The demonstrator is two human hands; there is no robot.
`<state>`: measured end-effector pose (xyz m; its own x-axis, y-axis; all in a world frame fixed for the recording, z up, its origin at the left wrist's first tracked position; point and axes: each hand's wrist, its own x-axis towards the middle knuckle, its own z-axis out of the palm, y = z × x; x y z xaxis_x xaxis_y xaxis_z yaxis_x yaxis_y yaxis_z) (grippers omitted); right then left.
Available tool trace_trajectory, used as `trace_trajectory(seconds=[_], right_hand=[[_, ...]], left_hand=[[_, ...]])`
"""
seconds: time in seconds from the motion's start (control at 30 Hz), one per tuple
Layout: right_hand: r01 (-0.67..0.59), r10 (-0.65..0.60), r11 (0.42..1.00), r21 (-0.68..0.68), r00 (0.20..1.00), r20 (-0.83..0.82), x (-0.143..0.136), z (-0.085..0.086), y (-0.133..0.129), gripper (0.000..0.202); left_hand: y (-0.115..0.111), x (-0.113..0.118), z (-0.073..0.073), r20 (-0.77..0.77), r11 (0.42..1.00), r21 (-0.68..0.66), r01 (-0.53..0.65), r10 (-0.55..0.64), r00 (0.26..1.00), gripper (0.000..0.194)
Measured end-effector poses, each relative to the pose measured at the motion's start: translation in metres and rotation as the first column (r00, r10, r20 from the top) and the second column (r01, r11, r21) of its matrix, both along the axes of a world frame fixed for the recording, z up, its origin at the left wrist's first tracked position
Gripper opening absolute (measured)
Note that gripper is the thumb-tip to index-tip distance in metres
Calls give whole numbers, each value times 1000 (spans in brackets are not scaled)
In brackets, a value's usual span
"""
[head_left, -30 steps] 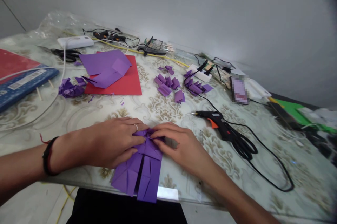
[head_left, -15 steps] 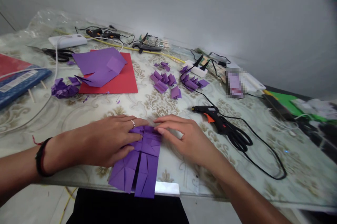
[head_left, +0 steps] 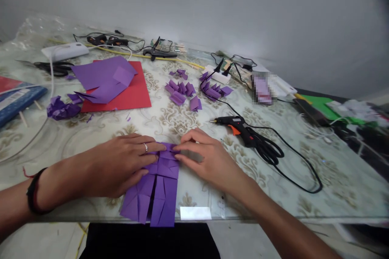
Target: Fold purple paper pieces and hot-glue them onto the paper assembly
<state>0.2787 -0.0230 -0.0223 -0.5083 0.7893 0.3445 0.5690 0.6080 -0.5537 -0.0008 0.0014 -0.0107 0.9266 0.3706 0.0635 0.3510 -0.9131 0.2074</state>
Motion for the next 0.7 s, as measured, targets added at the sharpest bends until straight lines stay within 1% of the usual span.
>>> trace_trajectory(seconds=[0.13, 0.27, 0.5, 0.7], right_hand=[[-10, 10, 1000, 2, 1000, 17, 2, -5, -1, 11], [-5, 5, 1000, 14, 1000, 25, 2, -10, -2, 12], [9, -10, 1000, 29, 999, 48, 0, -11, -3, 13], [31, -34, 999, 44, 998, 60, -1, -14, -4, 11]], left_hand=[[0, 2, 3, 18, 1000, 22, -2, 2, 1000, 40], [-1, 2, 3, 0, 999, 45, -1, 1, 1000, 42], [-1, 0, 0, 9, 999, 34, -18, 18, 1000, 47], [3, 0, -3, 30, 999, 4, -33, 33, 999, 40]])
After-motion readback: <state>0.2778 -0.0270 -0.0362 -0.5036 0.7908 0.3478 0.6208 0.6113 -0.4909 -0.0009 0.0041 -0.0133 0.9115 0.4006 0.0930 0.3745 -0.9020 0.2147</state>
